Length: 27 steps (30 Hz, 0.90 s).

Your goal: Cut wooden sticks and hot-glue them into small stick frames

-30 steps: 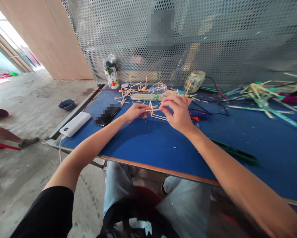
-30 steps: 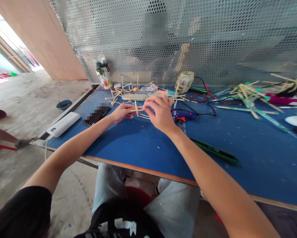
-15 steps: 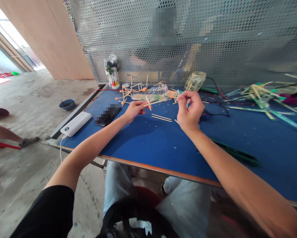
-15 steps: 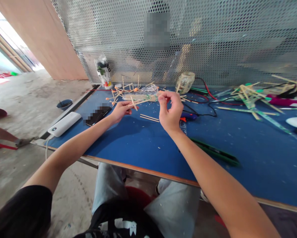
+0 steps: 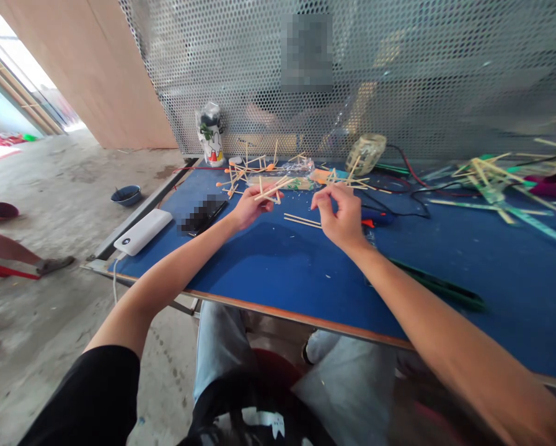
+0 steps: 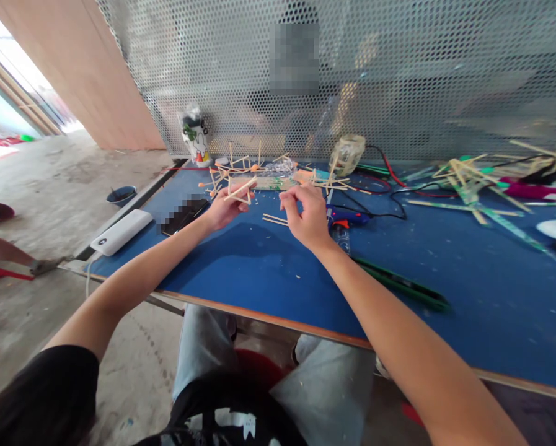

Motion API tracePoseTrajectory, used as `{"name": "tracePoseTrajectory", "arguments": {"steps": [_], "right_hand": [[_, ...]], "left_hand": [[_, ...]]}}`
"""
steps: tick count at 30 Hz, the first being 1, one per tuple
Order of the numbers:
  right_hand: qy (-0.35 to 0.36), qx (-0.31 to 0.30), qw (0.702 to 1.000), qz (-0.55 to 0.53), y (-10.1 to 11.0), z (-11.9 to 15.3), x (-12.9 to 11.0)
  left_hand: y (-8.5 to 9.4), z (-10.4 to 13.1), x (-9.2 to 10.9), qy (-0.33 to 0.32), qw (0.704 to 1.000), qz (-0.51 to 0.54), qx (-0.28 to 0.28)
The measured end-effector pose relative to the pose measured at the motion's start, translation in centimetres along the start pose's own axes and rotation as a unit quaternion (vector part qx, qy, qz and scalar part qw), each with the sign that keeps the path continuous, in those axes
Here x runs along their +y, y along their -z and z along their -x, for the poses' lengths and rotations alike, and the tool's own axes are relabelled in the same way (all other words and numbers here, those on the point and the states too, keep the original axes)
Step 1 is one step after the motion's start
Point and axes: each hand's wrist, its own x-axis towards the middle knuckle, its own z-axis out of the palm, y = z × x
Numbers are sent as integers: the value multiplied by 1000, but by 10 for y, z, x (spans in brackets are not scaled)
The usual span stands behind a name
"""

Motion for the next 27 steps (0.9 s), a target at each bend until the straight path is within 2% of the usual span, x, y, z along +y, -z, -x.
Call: {"name": "tracePoseTrajectory", "arguments": {"steps": [4,6,9,12,13,15,17,19,21,23,25,27], "right_hand": [[-43,-7,998,-51,-6,0,7],[-41,-38,997,-48,-6,-2,11],[-38,-122,991,38,1,-5,18],[-103,-218,962,130,15,-12,21],[-121,-229,954,151,21,-14,20],[-121,-213,954,173,32,-20,19],[-104,-184,963,166,44,-27,17],[-124,-167,963,170,54,-33,20],[-160,-149,954,206,64,-36,29],[-190,-157,933,261,74,-38,47],[-234,-247,885,318,86,-37,69],[-231,-304,871,309,99,-36,92]], "left_hand": [[3,-1,-3,-16,1000,-23,-13],[4,-1,-4,-14,999,-42,-8],[3,-2,-4,-3,997,-71,17],[2,-2,-4,-3,995,-88,36],[2,-2,-4,-4,995,-94,37],[2,-2,-5,-1,993,-112,28],[3,-2,-6,8,991,-131,0],[5,-1,-6,20,988,-147,-38],[6,1,-5,38,983,-154,-96],[7,3,-3,63,972,-154,-165],[7,6,0,95,955,-160,-230],[7,8,3,119,942,-171,-265]]}}
